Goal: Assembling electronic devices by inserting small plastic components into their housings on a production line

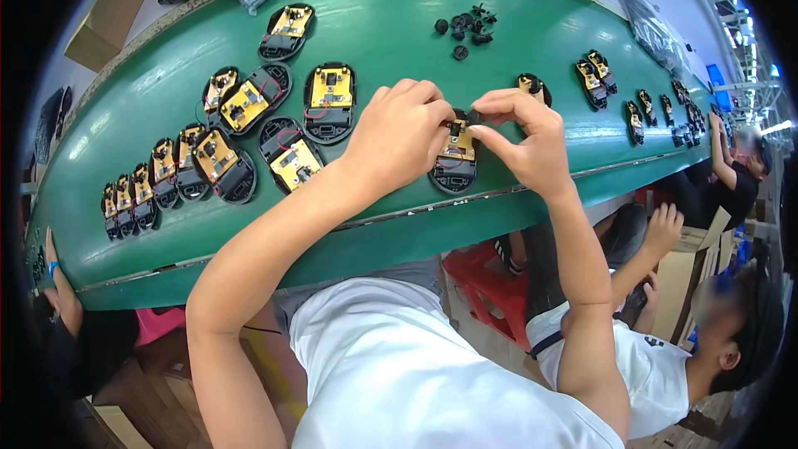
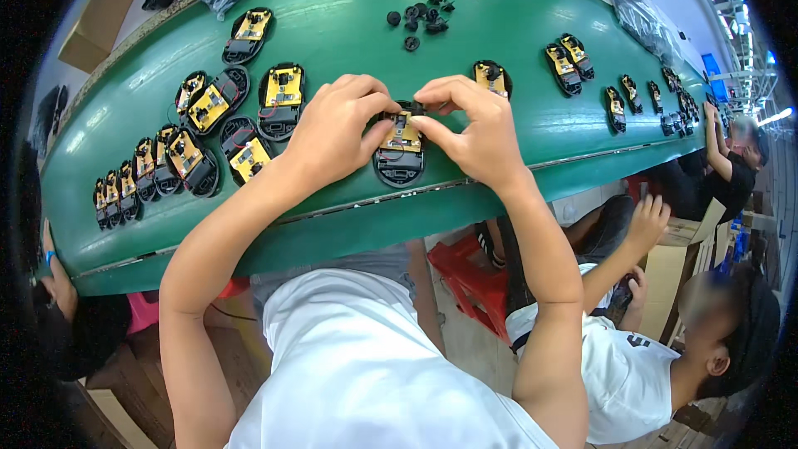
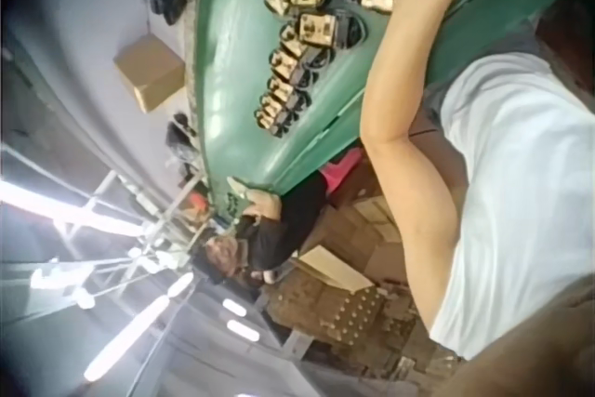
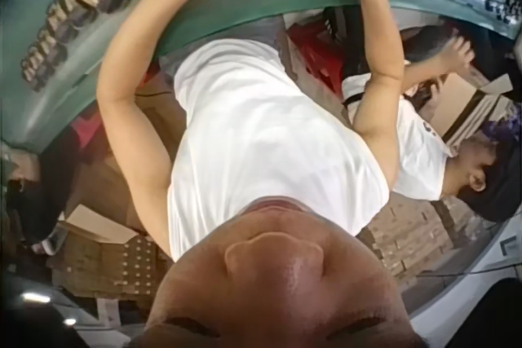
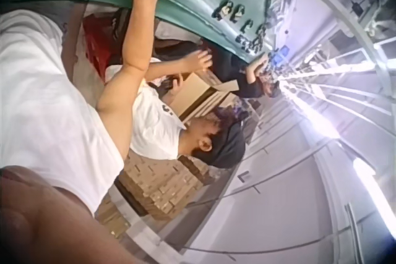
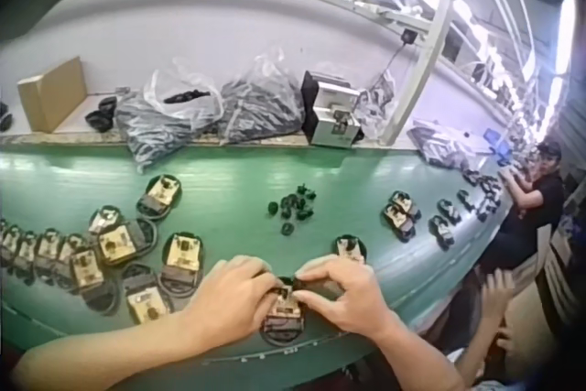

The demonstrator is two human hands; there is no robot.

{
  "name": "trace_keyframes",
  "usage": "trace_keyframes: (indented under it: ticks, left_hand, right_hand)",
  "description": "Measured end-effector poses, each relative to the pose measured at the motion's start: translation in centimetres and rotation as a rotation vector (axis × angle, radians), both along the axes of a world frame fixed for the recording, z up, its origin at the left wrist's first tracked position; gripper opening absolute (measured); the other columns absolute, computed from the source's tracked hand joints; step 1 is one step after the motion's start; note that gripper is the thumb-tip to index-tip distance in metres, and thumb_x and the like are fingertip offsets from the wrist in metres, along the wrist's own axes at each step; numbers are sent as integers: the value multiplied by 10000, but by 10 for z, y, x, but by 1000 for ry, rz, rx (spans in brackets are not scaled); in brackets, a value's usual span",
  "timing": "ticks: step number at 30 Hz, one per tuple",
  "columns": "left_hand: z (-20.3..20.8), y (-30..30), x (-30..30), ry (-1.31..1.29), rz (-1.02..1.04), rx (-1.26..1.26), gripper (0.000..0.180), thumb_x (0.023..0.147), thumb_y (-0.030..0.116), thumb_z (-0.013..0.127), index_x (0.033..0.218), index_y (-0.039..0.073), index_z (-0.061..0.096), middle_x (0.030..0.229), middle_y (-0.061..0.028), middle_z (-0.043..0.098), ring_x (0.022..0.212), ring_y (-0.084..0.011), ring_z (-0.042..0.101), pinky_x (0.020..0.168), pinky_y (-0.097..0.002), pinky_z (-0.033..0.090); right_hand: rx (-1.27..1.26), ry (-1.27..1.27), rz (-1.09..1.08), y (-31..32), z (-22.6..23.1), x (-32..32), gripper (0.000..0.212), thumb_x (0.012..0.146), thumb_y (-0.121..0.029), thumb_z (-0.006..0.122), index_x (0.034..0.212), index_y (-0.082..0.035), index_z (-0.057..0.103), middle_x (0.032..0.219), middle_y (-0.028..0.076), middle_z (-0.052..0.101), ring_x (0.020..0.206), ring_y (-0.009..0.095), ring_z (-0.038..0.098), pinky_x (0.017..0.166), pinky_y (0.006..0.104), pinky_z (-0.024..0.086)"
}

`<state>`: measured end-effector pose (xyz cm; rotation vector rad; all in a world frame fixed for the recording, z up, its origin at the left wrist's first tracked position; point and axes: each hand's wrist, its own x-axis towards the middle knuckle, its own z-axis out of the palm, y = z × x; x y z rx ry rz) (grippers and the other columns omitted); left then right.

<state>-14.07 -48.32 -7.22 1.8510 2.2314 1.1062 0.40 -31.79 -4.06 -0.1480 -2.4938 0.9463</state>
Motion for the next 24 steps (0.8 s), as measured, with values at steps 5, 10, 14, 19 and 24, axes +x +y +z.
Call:
trace_keyframes:
  ticks: [5,10,14,19,24]
  left_hand:
    - [-11,-13,9,-19,69,110,278,800,127,766,1058,74,676,1045,-94,653,1041,-306,614,836,-410,468]
    - [-9,-16,15,-30,56,110,301,802,156,761,1083,91,675,1112,-86,614,1099,-303,574,879,-417,439]
    - [-13,-14,18,-9,97,98,286,803,159,759,1075,108,686,1107,-80,612,1116,-305,566,911,-443,424]
    - [-18,-8,24,-10,154,191,215,797,122,762,1002,99,702,1069,-63,631,1063,-292,600,876,-427,447]
    - [-16,-5,13,0,161,242,197,790,112,768,974,89,700,1072,-52,643,1022,-281,618,837,-410,465]
  right_hand:
    - [-2,-28,10,-21,-8,-4,254,783,-60,826,1003,3,717,1018,113,734,851,222,730,762,309,591]
    - [191,-34,21,-15,-7,3,255,758,-52,834,984,4,729,999,121,744,897,267,718,796,354,572]
    - [164,-86,77,-13,-2,0,231,752,-63,837,955,-8,741,994,125,746,906,280,713,813,365,562]
    - [163,-84,33,-18,8,2,235,760,-56,831,971,-10,739,991,128,745,872,270,718,783,343,570]
    - [-108,-5,-76,-15,13,5,242,797,-48,809,1013,7,716,994,114,735,849,205,722,766,311,589]
